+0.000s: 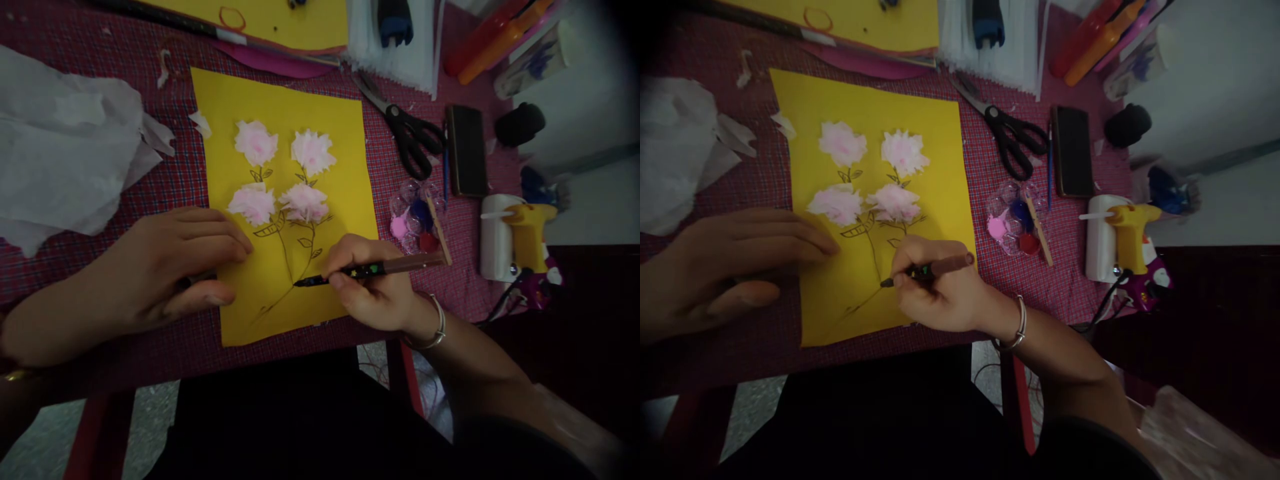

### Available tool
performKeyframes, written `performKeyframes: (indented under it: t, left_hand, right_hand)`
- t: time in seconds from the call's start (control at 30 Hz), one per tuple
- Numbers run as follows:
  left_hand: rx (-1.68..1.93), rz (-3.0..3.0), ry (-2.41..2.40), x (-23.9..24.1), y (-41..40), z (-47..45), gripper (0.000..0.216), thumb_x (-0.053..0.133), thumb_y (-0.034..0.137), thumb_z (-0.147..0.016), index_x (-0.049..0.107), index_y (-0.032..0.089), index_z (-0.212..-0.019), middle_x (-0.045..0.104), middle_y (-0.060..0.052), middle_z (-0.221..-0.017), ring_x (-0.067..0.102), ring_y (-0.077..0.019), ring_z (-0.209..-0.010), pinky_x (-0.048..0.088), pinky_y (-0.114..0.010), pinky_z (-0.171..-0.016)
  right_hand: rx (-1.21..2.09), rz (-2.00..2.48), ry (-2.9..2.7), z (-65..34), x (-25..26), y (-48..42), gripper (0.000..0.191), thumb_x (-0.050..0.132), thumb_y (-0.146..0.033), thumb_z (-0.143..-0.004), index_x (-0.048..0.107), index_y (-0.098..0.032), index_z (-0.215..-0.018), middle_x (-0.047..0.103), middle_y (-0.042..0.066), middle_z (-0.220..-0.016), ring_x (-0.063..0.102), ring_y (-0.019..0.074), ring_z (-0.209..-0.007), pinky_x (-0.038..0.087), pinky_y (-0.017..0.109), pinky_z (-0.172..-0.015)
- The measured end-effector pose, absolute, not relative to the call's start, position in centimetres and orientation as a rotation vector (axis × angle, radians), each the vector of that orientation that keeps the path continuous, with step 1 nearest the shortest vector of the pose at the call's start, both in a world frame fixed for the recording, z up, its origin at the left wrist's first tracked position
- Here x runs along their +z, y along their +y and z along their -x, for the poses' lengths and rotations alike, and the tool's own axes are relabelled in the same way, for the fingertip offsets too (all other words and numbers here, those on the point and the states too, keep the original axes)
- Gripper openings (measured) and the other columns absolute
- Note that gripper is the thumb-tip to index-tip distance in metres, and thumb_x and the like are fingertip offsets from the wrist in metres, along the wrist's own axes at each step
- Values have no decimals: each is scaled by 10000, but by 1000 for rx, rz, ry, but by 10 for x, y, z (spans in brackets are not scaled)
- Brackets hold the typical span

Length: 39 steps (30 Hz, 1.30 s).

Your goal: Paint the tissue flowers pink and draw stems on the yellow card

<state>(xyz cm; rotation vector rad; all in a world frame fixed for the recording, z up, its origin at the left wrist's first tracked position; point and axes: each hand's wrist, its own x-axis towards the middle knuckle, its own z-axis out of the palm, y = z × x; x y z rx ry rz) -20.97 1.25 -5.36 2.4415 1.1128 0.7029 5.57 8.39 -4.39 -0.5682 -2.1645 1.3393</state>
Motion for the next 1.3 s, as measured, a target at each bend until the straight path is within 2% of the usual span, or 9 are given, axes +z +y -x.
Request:
performKeyframes:
  t: [0.6, 0.87, 1.3]
  left_hand:
    - [688, -2443, 1111, -56, 11, 212, 409, 288, 485, -1021, 576, 195, -1049, 681, -63, -1002, 656, -199, -962, 523, -335, -780]
    - [692, -2461, 1107, -55, 12, 211, 400, 291, 478, -1023, 570, 193, -1045, 678, -62, -990, 654, -191, -936, 526, -329, -766]
    - [698, -2439, 1133, -59, 8, 214, 371, 313, 460, -1020, 574, 206, -1083, 680, -57, -1038, 642, -199, -1004, 522, -346, -837]
  right_hand:
    - [1347, 601, -2192, -57, -43, 83, 103, 538, -96, -760, 545, -188, -714, 594, -17, -659, 535, 80, -565, 412, 216, -515]
    - [1287, 580, -2214, -54, -44, 84, 111, 530, -122, -804, 544, -179, -709, 577, -13, -644, 523, 81, -552, 395, 219, -502]
    - [1323, 617, -2182, -52, -48, 82, 103, 549, -109, -795, 541, -187, -727, 582, -23, -672, 520, 80, -581, 405, 224, -533]
